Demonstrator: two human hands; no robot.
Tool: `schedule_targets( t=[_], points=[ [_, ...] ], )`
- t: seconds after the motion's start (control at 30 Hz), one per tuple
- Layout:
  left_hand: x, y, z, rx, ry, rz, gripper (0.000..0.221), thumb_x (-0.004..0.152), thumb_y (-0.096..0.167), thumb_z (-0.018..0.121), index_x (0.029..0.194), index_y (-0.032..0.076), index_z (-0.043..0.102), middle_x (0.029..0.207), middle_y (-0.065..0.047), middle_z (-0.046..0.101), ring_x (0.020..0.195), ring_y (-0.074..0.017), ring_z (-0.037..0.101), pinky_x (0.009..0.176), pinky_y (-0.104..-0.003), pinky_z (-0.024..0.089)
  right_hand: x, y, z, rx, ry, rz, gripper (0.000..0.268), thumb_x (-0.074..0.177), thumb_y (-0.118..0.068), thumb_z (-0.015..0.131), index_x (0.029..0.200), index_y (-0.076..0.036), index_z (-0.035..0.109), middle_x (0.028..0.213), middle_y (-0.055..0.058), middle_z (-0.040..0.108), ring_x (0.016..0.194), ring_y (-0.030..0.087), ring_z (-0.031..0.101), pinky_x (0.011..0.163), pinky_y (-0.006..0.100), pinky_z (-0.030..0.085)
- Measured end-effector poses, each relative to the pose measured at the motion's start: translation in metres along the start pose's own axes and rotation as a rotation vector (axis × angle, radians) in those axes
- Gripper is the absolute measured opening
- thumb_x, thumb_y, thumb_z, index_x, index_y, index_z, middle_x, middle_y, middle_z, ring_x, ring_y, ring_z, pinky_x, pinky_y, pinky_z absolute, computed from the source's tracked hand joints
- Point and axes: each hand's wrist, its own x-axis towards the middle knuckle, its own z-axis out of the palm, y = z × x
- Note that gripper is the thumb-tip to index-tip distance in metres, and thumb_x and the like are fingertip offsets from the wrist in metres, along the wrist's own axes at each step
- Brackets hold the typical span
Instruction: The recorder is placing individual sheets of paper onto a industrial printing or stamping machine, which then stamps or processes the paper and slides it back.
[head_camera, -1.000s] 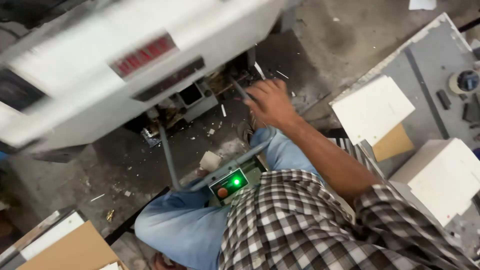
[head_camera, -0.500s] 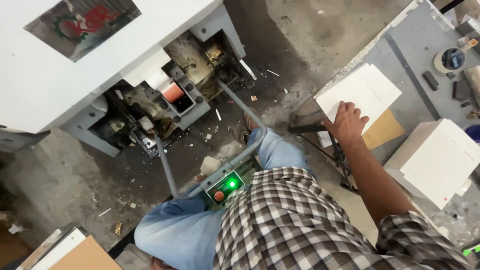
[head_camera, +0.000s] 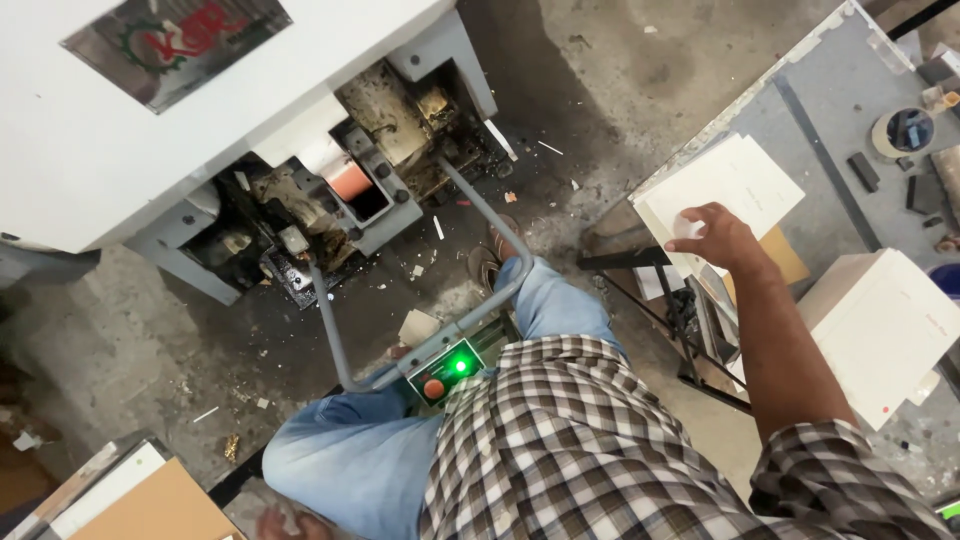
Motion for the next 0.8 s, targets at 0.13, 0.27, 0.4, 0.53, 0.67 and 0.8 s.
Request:
schedule_targets(
  t=[0.13, 0.27, 0.4, 0.53, 0.67, 0.8],
  points=[
    [0.093, 0.116, -0.019, -0.037, 0.074, 0.062, 0.037, 0.082, -0.003, 0.06, 0.119, -0.004, 0.06, 0.126, -0.029, 0.061, 0.118, -0.0484, 0.063, 0.104, -0.056, 0.053, 0.007, 0.01, 0.005, -0.008, -0.006, 0.047, 0.077, 0.065, -0.053, 0.09, 0.128, -0.012, 0.071, 0.132, 0.013, 0.064, 0.107, 0.029, 0.069, 0.092, 0.043, 0.055],
    [0.169, 0.2, -0.022, -0.079, -0.166, 0.095, 0.042, 0.091, -0.002, 0.064, 0.132, -0.006, 0.06, 0.14, -0.03, 0.059, 0.132, -0.0482, 0.058, 0.11, -0.055, 0.051, 0.01, 0.014, 0.006, -0.042, -0.023, 0.022, 0.078, 0.065, -0.055, 0.09, 0.127, -0.011, 0.072, 0.128, 0.014, 0.064, 0.105, 0.029, 0.069, 0.091, 0.043, 0.056],
    [0.249, 0.294, -0.005, -0.231, -0.307, 0.107, 0.038, 0.088, 0.001, 0.065, 0.126, 0.0, 0.064, 0.141, -0.024, 0.06, 0.129, -0.0433, 0.057, 0.103, -0.049, 0.05, 0.013, 0.023, 0.024, -0.081, 0.007, -0.01, 0.072, 0.072, -0.051, 0.086, 0.127, -0.007, 0.07, 0.13, 0.018, 0.063, 0.102, 0.031, 0.07, 0.091, 0.043, 0.056],
    [0.313, 0.372, 0.02, -0.224, -0.325, 0.288, 0.034, 0.089, 0.002, 0.068, 0.123, 0.006, 0.068, 0.133, -0.012, 0.067, 0.125, -0.0345, 0.061, 0.109, -0.046, 0.043, -0.004, 0.006, 0.052, -0.267, 0.268, -0.17, 0.05, 0.082, -0.025, 0.074, 0.127, -0.004, 0.07, 0.128, 0.026, 0.063, 0.113, 0.045, 0.063, 0.104, 0.049, 0.052],
    [0.32, 0.397, 0.102, -0.319, -0.371, 0.367, 0.03, 0.091, 0.01, 0.074, 0.121, 0.008, 0.068, 0.128, -0.009, 0.068, 0.123, -0.0329, 0.059, 0.107, -0.049, 0.041, -0.013, 0.006, 0.061, -0.242, 0.369, -0.047, 0.041, 0.085, -0.009, 0.06, 0.124, -0.004, 0.069, 0.133, 0.028, 0.062, 0.116, 0.052, 0.059, 0.1, 0.057, 0.049],
    [0.318, 0.426, 0.144, -0.125, -0.557, 0.279, 0.061, 0.072, 0.031, 0.08, 0.124, 0.006, 0.062, 0.142, -0.016, 0.056, 0.13, -0.0417, 0.045, 0.103, -0.062, 0.031, -0.016, 0.002, 0.024, -0.167, 0.29, 0.134, 0.034, 0.099, -0.013, 0.055, 0.129, -0.011, 0.072, 0.132, 0.027, 0.064, 0.11, 0.048, 0.063, 0.097, 0.062, 0.046]
  ],
)
